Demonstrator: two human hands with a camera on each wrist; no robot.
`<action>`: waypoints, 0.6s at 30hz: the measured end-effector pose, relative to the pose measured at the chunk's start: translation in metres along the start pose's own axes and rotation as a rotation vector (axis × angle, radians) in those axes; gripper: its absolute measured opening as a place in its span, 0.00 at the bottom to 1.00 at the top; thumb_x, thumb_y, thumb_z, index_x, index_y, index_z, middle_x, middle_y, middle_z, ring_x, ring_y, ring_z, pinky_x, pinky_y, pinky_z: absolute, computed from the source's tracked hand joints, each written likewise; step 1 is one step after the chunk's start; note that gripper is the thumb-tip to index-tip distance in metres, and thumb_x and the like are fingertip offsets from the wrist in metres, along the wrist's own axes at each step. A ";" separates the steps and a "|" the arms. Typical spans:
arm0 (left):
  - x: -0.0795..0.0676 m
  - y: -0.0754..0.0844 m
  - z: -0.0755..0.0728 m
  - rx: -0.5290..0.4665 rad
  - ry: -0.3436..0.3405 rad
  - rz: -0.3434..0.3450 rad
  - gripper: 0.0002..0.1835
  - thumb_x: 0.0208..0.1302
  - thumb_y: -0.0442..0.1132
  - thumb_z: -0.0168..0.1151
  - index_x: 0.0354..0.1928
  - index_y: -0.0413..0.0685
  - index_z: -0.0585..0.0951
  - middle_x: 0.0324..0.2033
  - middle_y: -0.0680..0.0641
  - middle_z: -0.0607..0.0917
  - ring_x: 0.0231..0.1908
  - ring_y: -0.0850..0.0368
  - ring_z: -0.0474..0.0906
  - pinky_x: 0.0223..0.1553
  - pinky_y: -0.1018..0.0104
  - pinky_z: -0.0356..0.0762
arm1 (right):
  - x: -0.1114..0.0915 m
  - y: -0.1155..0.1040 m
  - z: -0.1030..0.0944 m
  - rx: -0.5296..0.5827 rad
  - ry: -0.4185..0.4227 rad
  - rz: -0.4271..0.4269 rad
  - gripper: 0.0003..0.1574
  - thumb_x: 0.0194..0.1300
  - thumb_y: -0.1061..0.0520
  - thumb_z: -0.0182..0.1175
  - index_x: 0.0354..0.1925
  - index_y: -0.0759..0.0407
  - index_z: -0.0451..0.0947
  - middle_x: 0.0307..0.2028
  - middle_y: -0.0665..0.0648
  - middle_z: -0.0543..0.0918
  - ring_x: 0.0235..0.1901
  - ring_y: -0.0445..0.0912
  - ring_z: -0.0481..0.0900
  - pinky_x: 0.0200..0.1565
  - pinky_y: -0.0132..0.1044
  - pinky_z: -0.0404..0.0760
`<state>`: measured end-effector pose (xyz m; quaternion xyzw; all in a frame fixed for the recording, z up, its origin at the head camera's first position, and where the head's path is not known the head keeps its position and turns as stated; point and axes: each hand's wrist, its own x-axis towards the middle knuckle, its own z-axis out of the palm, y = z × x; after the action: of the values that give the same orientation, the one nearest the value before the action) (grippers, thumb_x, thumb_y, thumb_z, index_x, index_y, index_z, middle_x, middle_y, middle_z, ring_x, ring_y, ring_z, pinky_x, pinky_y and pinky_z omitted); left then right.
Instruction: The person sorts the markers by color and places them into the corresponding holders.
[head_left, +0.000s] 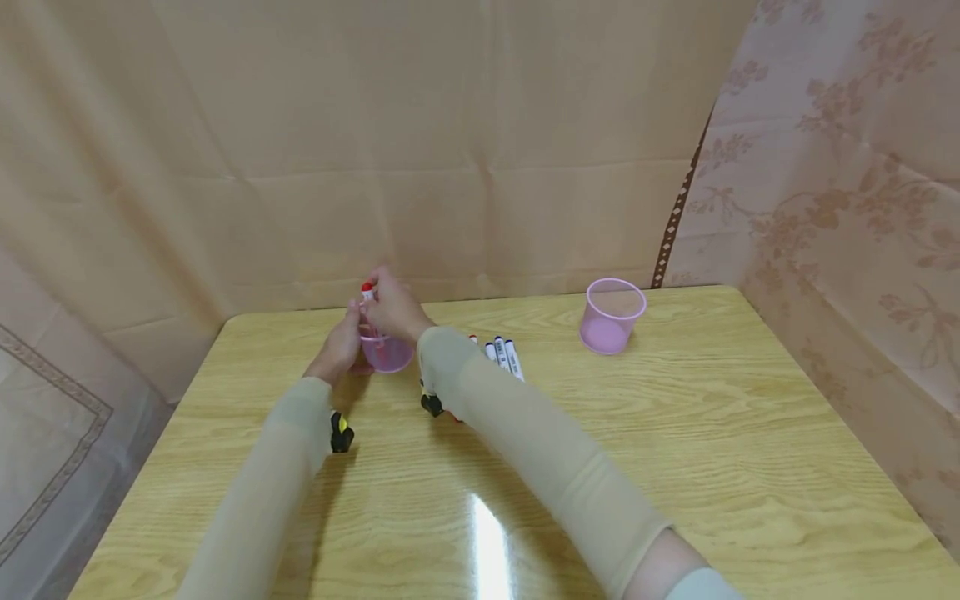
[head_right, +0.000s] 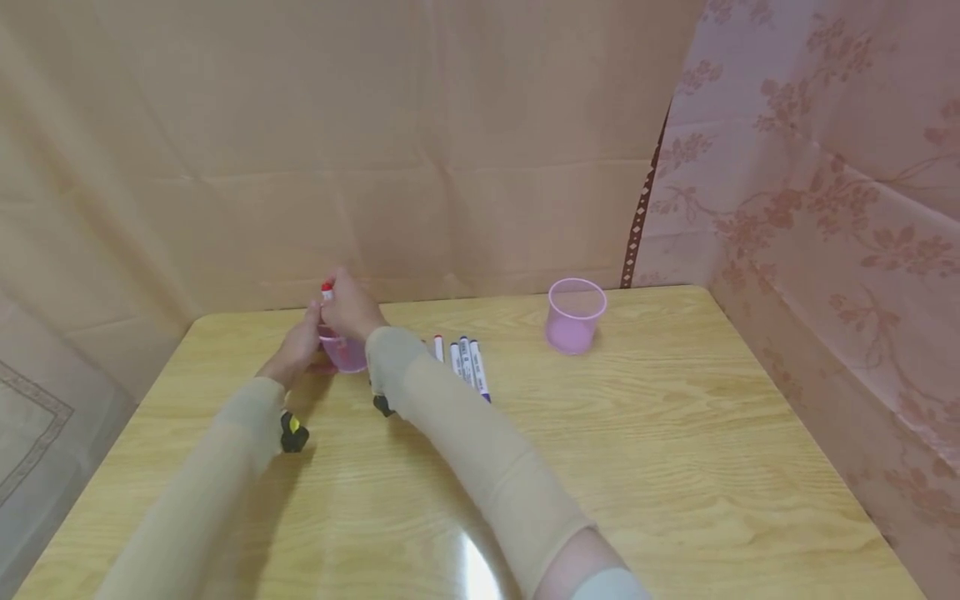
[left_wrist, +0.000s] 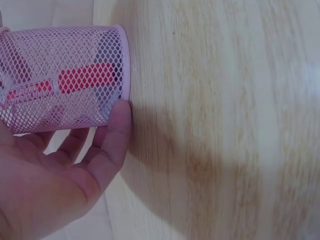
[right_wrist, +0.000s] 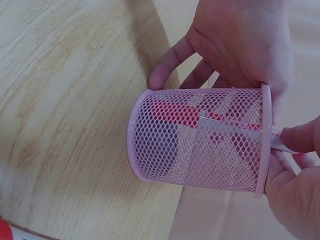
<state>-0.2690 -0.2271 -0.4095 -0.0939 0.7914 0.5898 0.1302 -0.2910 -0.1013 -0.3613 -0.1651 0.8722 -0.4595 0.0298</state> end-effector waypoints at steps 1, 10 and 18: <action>0.000 0.000 0.000 -0.003 0.001 -0.001 0.48 0.62 0.74 0.17 0.68 0.43 0.60 0.61 0.37 0.66 0.58 0.40 0.65 0.46 0.42 0.76 | 0.001 -0.001 0.001 -0.001 0.000 0.010 0.20 0.64 0.62 0.59 0.52 0.56 0.66 0.41 0.54 0.80 0.41 0.46 0.77 0.44 0.37 0.76; -0.004 0.002 -0.002 -0.013 -0.014 0.005 0.46 0.65 0.71 0.16 0.69 0.44 0.58 0.64 0.35 0.63 0.60 0.38 0.62 0.48 0.39 0.74 | 0.005 -0.005 0.006 -0.015 0.008 0.067 0.20 0.64 0.61 0.60 0.52 0.54 0.66 0.41 0.53 0.79 0.41 0.45 0.77 0.43 0.37 0.76; -0.002 0.000 -0.002 0.006 0.005 0.015 0.45 0.66 0.70 0.15 0.67 0.43 0.60 0.61 0.34 0.66 0.56 0.38 0.66 0.45 0.43 0.76 | 0.008 -0.004 0.011 -0.089 0.041 0.065 0.22 0.64 0.61 0.61 0.53 0.53 0.66 0.43 0.53 0.78 0.42 0.45 0.77 0.43 0.35 0.76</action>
<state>-0.2672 -0.2289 -0.4080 -0.0891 0.7941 0.5882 0.1243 -0.2955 -0.1147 -0.3632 -0.1282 0.8971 -0.4224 0.0194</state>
